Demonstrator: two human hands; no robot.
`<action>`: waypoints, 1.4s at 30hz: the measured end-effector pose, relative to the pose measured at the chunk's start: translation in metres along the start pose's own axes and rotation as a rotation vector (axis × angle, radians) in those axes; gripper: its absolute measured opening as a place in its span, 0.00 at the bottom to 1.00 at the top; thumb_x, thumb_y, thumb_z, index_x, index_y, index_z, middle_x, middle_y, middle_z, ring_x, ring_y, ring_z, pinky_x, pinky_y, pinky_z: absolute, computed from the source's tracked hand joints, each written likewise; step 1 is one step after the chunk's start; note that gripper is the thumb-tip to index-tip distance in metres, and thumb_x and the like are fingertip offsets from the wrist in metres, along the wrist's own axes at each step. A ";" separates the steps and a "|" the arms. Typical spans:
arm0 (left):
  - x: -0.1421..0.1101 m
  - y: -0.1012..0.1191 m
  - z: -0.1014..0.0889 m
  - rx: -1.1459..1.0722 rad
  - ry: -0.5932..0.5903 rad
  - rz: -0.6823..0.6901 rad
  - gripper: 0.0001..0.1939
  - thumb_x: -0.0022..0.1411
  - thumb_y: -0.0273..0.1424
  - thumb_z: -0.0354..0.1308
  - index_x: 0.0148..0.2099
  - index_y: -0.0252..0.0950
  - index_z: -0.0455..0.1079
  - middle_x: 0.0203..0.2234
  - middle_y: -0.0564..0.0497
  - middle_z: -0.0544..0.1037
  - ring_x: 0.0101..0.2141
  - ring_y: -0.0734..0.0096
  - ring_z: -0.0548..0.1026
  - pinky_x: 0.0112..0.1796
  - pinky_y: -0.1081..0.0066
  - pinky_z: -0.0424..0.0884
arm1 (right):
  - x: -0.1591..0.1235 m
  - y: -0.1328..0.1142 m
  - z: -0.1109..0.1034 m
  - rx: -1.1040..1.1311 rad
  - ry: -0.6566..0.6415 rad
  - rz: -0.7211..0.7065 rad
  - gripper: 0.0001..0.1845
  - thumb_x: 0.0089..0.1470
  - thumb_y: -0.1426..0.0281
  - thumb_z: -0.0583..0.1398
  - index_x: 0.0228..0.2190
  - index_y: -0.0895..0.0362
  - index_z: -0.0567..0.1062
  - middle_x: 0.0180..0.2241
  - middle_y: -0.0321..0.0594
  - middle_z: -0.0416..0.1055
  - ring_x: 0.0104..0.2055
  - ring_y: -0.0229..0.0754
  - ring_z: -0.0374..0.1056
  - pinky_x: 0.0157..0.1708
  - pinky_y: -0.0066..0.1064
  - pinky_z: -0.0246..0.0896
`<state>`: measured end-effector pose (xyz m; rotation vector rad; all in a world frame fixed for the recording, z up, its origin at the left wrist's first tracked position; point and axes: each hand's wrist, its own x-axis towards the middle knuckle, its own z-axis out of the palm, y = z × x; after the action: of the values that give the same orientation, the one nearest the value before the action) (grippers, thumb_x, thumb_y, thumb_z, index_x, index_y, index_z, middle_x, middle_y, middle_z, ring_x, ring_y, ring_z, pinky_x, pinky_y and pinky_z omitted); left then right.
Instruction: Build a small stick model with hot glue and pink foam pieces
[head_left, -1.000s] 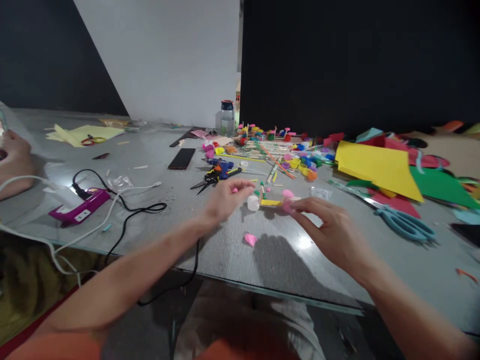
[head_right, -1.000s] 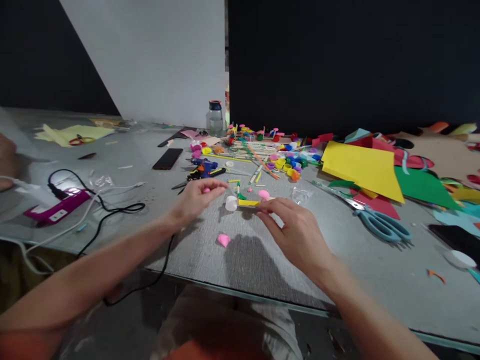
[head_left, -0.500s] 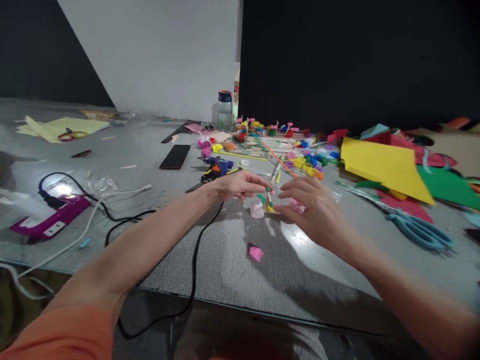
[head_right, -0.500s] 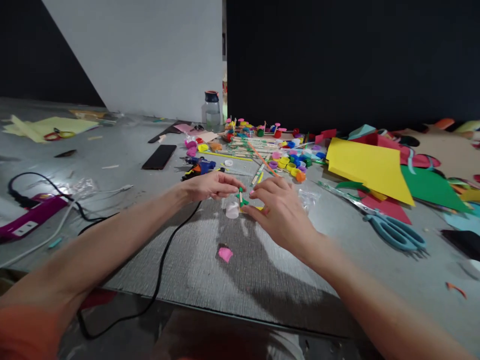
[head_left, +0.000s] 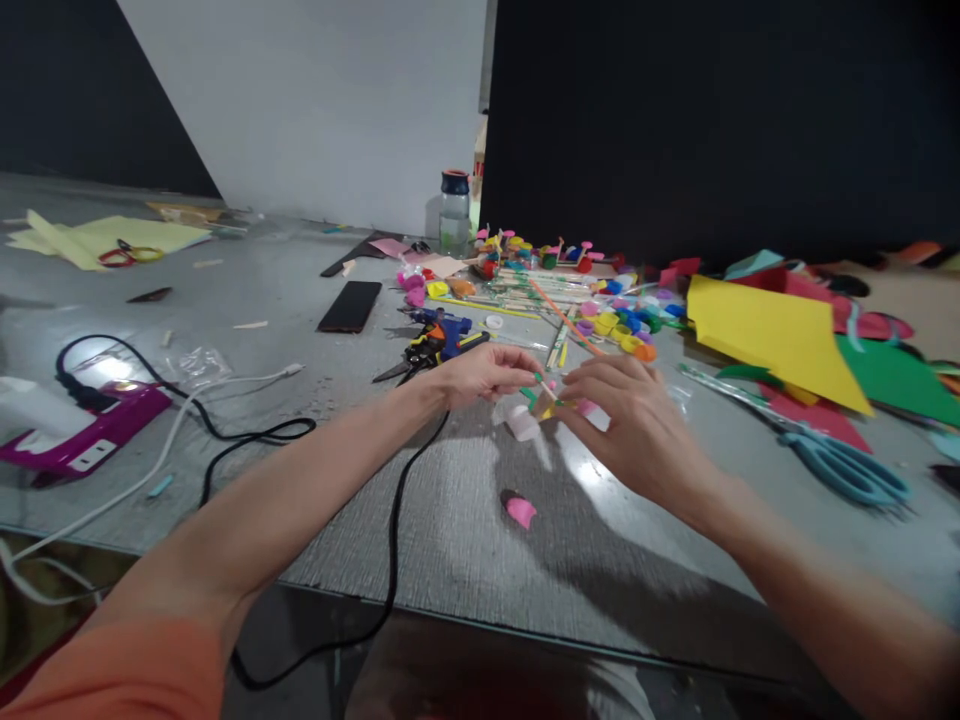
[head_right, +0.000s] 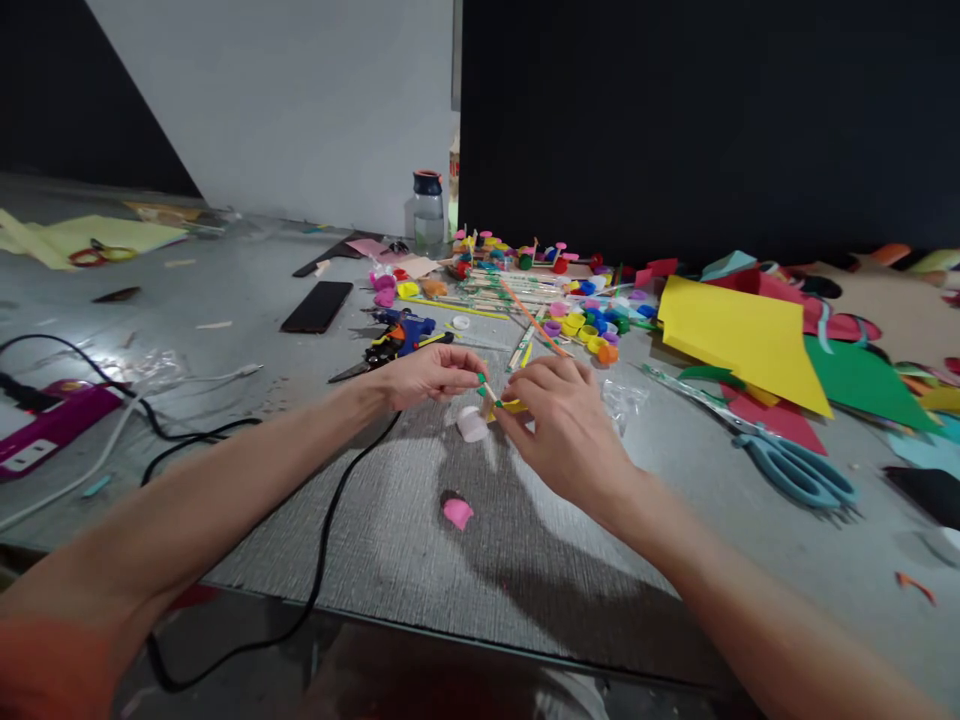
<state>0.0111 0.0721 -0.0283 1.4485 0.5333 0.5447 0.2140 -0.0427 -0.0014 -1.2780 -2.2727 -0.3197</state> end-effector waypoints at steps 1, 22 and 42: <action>-0.001 -0.001 0.000 0.016 0.010 0.014 0.14 0.54 0.38 0.69 0.38 0.34 0.76 0.22 0.58 0.65 0.20 0.84 0.54 0.22 0.75 0.45 | 0.000 0.001 0.000 -0.002 -0.004 -0.003 0.07 0.64 0.66 0.61 0.36 0.55 0.79 0.41 0.45 0.80 0.50 0.54 0.70 0.51 0.48 0.60; -0.021 0.000 0.038 0.272 0.408 0.187 0.04 0.55 0.26 0.66 0.35 0.33 0.79 0.27 0.52 0.80 0.28 0.76 0.71 0.35 0.71 0.66 | 0.007 0.026 0.008 -0.001 0.040 -0.042 0.07 0.63 0.71 0.60 0.37 0.57 0.79 0.40 0.47 0.80 0.50 0.56 0.71 0.51 0.51 0.63; -0.022 -0.014 0.047 0.220 0.483 0.198 0.08 0.57 0.33 0.66 0.37 0.33 0.78 0.33 0.49 0.80 0.33 0.72 0.72 0.37 0.69 0.66 | 0.024 0.017 0.016 0.140 0.073 -0.149 0.06 0.64 0.71 0.60 0.33 0.55 0.76 0.38 0.44 0.79 0.47 0.51 0.70 0.50 0.47 0.63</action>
<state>0.0250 0.0216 -0.0393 1.5915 0.8548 1.0326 0.2128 -0.0094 -0.0023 -1.0139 -2.2890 -0.2500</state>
